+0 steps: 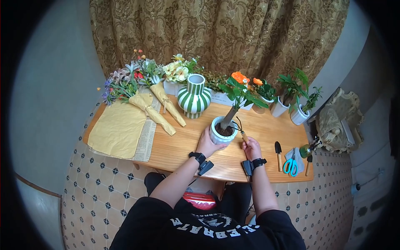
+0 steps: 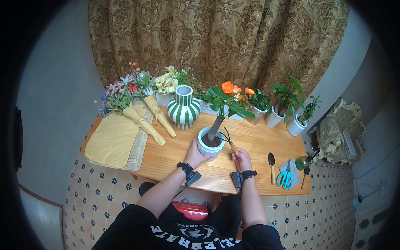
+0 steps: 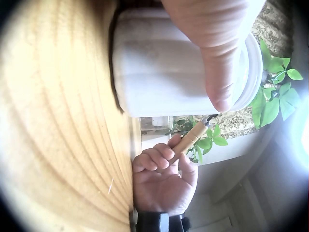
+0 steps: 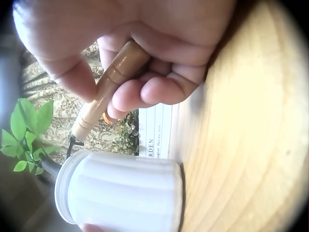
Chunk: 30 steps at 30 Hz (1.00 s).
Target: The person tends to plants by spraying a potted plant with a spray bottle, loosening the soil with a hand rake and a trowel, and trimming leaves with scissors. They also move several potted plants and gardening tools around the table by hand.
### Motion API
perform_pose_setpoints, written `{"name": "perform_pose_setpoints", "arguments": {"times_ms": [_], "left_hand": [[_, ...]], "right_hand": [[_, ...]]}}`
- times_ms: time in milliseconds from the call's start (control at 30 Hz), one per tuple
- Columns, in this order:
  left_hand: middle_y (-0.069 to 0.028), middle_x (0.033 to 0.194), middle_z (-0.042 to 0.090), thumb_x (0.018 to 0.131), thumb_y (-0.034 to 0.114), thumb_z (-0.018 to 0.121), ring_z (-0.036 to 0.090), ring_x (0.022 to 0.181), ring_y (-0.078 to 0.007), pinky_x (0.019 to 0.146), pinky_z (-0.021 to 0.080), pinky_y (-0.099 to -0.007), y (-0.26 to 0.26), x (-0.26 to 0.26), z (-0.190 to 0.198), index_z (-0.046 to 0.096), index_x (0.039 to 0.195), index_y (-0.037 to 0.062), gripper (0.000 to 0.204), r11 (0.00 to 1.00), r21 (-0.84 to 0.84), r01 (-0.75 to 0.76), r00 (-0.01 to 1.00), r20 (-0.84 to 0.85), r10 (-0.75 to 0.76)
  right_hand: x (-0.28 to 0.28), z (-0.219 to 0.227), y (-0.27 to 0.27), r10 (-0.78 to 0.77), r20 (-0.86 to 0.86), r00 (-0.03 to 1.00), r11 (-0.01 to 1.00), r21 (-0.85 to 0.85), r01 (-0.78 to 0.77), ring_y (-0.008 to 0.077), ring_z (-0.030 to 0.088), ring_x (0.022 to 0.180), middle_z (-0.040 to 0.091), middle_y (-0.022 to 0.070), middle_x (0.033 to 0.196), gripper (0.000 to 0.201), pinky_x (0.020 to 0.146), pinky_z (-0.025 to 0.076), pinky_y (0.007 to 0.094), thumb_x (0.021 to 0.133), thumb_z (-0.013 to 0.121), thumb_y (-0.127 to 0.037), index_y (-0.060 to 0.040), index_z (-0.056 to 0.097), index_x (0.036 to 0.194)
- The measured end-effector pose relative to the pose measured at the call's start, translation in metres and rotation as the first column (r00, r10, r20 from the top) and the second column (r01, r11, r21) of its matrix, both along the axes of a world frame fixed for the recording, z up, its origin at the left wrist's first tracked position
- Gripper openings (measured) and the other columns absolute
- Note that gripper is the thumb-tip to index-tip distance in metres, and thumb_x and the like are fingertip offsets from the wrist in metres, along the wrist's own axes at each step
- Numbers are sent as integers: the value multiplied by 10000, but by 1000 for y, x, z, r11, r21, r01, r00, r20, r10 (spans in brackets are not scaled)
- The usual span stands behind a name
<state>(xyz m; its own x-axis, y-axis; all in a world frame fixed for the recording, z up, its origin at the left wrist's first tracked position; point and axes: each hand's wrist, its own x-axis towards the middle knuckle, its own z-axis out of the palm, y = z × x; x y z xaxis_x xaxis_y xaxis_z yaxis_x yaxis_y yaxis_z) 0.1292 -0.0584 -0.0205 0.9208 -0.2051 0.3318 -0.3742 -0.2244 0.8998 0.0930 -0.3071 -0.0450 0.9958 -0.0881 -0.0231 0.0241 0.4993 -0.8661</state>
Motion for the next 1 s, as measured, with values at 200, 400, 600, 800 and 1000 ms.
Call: {"name": "perform_pose_setpoints", "arguments": {"times_ms": [200,400,600,800,1000], "left_hand": [[-213,1299,457,579,286,859,457,1218,-327,1013,380,-396,0,1,-2,243,1353,0,1029,999,-45,30,999,-11,-30],[-235,1306,446,568,326,862,451,1218,-355,1008,383,-409,0,2,-3,236,1356,-7,1059,998,-54,44,999,-25,-45],[-225,1303,449,577,307,858,451,1219,-345,1011,380,-407,0,2,-2,235,1356,-3,1045,998,-50,44,999,-16,-45],[-208,1305,451,592,262,854,447,1229,-315,1025,367,-391,0,-1,1,228,1360,-1,1025,1000,-9,30,999,-27,-30],[-208,1310,446,600,258,850,445,1231,-309,1028,363,-389,0,1,-1,223,1359,-4,1019,999,-20,38,999,-28,-38]], "right_hand": [[-1,-2,-2,21,34,999,999,42,-22,145,511,631,591,82,753,227,619,436,256,817,508,-46,56,587,1004],[2,-3,-3,18,11,1000,1000,-6,-18,142,512,635,589,77,753,222,616,436,251,819,505,-51,52,591,995],[1,-2,-2,14,12,1000,1000,5,-14,140,514,634,591,76,756,219,612,436,247,821,504,-51,50,592,995],[0,-2,-2,9,9,1000,1000,6,-9,139,514,636,593,76,753,213,610,435,249,821,504,-51,49,594,987],[0,-2,-2,19,22,1000,1000,-1,-19,138,514,633,593,74,750,210,608,435,251,824,510,-56,49,597,984]]}}
